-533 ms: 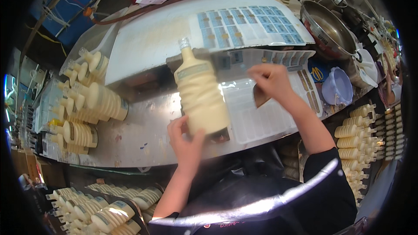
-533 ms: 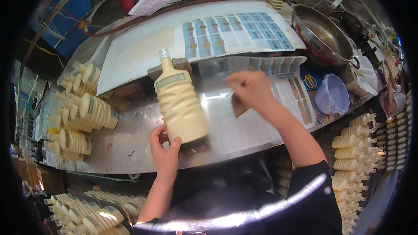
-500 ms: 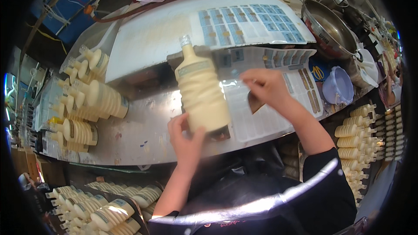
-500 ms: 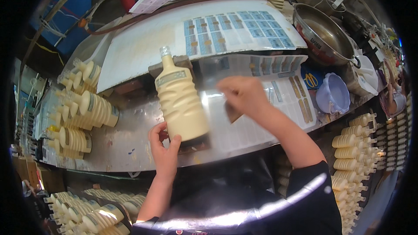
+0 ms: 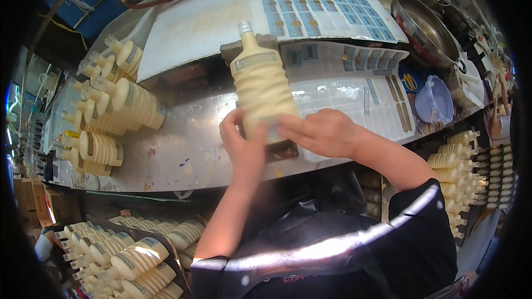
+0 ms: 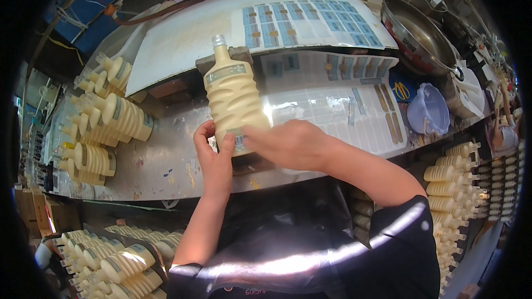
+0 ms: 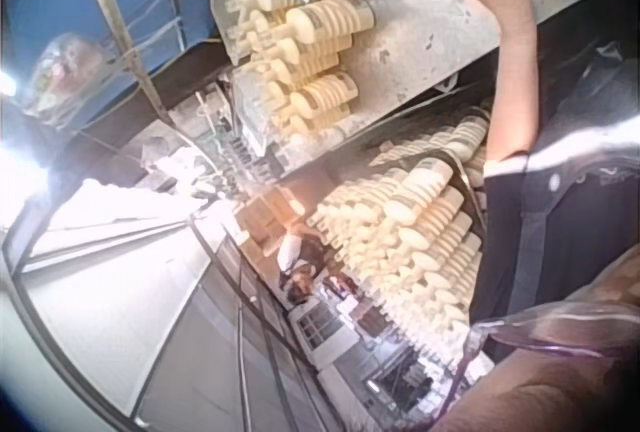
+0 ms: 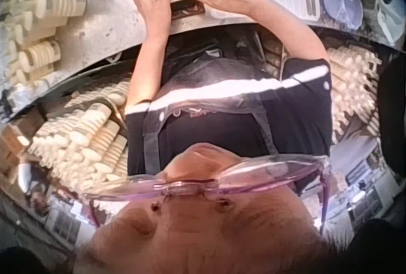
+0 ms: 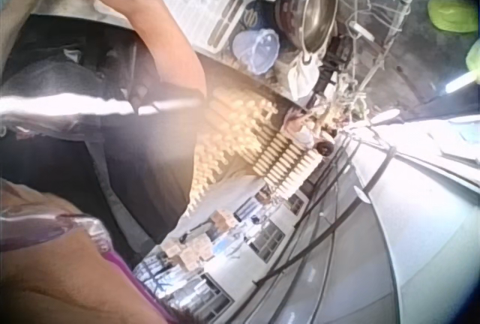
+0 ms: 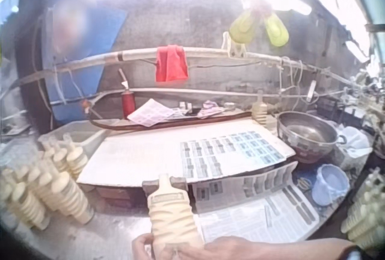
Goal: The person repeatedly applies rectangular labels to the sides of cream-colored plastic bottles. They pick up a bottle, smooth a label onto its surface, and place it back on the table. The process is repeated for multiple bottles in a continuous sequence.
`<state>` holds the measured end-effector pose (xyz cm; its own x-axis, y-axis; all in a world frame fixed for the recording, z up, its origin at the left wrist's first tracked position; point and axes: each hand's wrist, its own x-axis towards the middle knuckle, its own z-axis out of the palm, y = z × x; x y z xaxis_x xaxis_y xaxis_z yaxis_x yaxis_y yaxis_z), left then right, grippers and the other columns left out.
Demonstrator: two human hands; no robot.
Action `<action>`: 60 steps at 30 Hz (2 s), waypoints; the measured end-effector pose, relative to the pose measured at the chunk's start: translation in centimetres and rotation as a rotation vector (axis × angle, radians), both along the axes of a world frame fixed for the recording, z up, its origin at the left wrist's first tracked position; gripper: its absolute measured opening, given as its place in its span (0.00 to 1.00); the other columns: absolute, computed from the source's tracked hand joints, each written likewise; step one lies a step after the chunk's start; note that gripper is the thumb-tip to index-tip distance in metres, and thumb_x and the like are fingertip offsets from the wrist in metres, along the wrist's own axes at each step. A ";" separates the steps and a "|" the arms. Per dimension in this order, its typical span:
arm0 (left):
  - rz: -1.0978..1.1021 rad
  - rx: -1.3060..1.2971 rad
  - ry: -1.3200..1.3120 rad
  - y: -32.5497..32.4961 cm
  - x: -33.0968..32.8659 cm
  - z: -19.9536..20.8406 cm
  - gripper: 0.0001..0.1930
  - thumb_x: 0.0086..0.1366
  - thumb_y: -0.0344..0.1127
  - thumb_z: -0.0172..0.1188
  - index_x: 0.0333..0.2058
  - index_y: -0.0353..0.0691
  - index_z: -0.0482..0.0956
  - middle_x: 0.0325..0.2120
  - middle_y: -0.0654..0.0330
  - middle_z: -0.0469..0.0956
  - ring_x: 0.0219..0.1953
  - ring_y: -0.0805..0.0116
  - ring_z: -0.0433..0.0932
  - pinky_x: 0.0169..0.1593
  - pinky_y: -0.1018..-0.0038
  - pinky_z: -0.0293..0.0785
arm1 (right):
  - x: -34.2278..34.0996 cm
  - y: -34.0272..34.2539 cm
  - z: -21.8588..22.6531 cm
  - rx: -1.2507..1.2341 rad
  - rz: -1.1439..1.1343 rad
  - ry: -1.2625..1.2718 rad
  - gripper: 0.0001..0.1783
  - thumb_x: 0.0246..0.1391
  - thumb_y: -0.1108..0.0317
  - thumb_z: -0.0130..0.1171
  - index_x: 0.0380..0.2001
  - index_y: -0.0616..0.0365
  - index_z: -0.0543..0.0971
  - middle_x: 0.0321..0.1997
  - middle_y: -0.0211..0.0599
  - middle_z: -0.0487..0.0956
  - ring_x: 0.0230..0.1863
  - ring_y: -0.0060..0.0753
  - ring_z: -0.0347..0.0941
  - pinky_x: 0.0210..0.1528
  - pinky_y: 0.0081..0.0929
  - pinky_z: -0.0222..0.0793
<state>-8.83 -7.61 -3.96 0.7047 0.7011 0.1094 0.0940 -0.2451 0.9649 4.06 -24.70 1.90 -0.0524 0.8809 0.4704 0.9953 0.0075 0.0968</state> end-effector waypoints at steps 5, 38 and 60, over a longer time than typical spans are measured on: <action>-0.059 -0.114 -0.101 -0.1 -0.4 -0.4 0.26 0.72 0.38 0.60 0.64 0.36 0.64 0.55 0.56 0.67 0.58 0.66 0.65 0.66 0.67 0.60 | -1.2 -1.5 -1.4 0.102 -0.320 0.605 0.20 0.56 0.62 0.65 0.51 0.57 0.82 0.35 0.34 0.81 0.26 0.31 0.76 0.28 0.29 0.72; -0.082 -0.136 -0.136 -0.2 -0.8 -1.3 0.32 0.63 0.31 0.64 0.64 0.36 0.65 0.59 0.52 0.62 0.63 0.57 0.65 0.69 0.61 0.61 | -3.8 2.6 -1.1 0.073 -0.729 1.271 0.41 0.50 0.49 0.71 0.61 0.64 0.74 0.23 0.31 0.70 0.27 0.27 0.69 0.32 0.28 0.68; -0.122 -0.179 -0.223 0.2 -1.1 -2.1 0.28 0.72 0.38 0.58 0.66 0.35 0.65 0.61 0.53 0.62 0.64 0.59 0.65 0.69 0.63 0.60 | -2.8 1.7 -2.3 0.116 -0.591 1.584 0.33 0.60 0.56 0.64 0.64 0.61 0.73 0.28 0.31 0.75 0.30 0.24 0.73 0.36 0.26 0.72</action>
